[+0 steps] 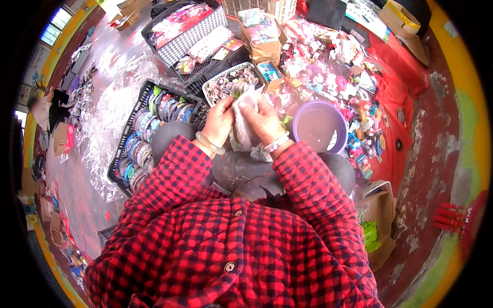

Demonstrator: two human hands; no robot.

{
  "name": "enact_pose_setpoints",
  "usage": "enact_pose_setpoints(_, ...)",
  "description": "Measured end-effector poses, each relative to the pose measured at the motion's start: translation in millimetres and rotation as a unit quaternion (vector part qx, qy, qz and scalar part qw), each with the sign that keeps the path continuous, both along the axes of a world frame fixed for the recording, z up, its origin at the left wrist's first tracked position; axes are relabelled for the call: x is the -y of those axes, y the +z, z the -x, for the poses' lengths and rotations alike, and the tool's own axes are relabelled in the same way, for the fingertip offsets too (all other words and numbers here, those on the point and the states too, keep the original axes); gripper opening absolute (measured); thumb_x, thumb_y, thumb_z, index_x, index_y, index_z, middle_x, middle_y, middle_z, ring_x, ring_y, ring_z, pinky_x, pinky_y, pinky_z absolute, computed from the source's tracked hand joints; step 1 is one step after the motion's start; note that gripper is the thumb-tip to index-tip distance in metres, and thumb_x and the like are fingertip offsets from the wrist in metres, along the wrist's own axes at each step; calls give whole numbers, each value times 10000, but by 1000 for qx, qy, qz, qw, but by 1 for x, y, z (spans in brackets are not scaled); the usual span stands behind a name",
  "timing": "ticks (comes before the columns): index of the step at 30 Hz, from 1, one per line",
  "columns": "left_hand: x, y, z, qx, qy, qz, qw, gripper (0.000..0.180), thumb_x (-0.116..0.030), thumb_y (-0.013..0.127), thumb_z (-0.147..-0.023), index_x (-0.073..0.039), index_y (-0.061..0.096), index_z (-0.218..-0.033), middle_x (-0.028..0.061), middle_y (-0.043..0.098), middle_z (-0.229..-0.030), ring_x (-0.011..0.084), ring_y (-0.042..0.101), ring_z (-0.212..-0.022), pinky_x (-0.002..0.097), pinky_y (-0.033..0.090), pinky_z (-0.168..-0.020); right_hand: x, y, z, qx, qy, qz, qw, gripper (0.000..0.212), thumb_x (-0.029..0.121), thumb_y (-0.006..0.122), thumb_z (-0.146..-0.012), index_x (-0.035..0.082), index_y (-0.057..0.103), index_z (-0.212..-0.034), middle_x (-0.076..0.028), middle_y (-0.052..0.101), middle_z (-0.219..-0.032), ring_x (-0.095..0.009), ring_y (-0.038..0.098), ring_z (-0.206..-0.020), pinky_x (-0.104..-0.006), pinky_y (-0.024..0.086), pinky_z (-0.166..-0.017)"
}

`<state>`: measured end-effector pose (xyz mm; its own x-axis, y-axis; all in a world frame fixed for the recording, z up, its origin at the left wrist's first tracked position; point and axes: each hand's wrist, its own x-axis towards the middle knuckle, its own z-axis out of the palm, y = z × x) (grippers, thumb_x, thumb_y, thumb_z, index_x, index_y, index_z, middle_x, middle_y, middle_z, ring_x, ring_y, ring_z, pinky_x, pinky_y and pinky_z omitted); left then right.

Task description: The person cleans a green plastic object and a curved yellow object with a cloth.

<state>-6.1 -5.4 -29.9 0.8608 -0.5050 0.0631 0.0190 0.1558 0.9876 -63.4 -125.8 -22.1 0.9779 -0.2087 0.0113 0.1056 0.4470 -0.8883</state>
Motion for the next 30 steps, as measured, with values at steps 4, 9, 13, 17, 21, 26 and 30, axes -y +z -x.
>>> enact_pose_setpoints(4,-4,-6,1,98,-52,-77,991,176,16,470,-836,16,570,-981,27,594,-880,74,524,-801,222,438,-715,-4,-1,-1,8,-95,35,995,242,117,580,-830,8,558,-1044,-35,597,-924,-98,539,-818,-239,448,-720)
enact_pose_setpoints(9,0,2,5,273,3,-92,958,138,55,517,-778,14,575,-897,85,586,-804,174,576,-741,252,452,-671,-4,-9,-7,-27,-173,20,984,190,124,568,-838,-10,592,-971,-46,611,-860,-96,549,-739,-230,449,-655)
enact_pose_setpoints(13,3,9,7,339,3,-102,935,124,63,518,-767,13,574,-865,97,571,-777,207,574,-708,262,450,-641,-1,-8,-5,-63,-170,-53,982,206,166,546,-855,-11,592,-949,-48,605,-849,-100,545,-721,-236,448,-633)
enact_pose_setpoints(17,2,8,6,346,3,-108,932,101,54,537,-766,13,575,-851,93,553,-750,204,571,-696,265,445,-617,0,-7,-5,-98,-148,-77,981,268,241,513,-875,-10,591,-930,-56,599,-833,-111,548,-706,-252,452,-617)
enact_pose_setpoints(21,1,14,6,302,-6,-96,948,55,18,565,-790,25,574,-844,60,538,-728,146,565,-682,251,441,-603,9,-23,-11,-94,-177,-6,980,334,312,481,-884,-2,580,-936,-84,604,-840,-163,569,-688,-288,466,-615)
enact_pose_setpoints(26,-16,10,-2,40,-43,-48,997,86,-60,539,-848,18,572,-862,30,544,-742,99,553,-657,214,438,-613,68,-17,-21,-117,-264,-234,928,396,378,472,-876,14,564,-1000,-145,616,-891,-222,593,-741,-310,483,-637)
enact_pose_setpoints(30,-11,21,-2,-154,-42,62,985,126,-105,503,-873,-9,552,-938,30,565,-730,95,539,-630,227,445,-597,90,5,-15,-54,-275,-137,950,292,242,467,-883,20,545,-1055,-82,595,-884,-186,586,-781,-300,469,-683)
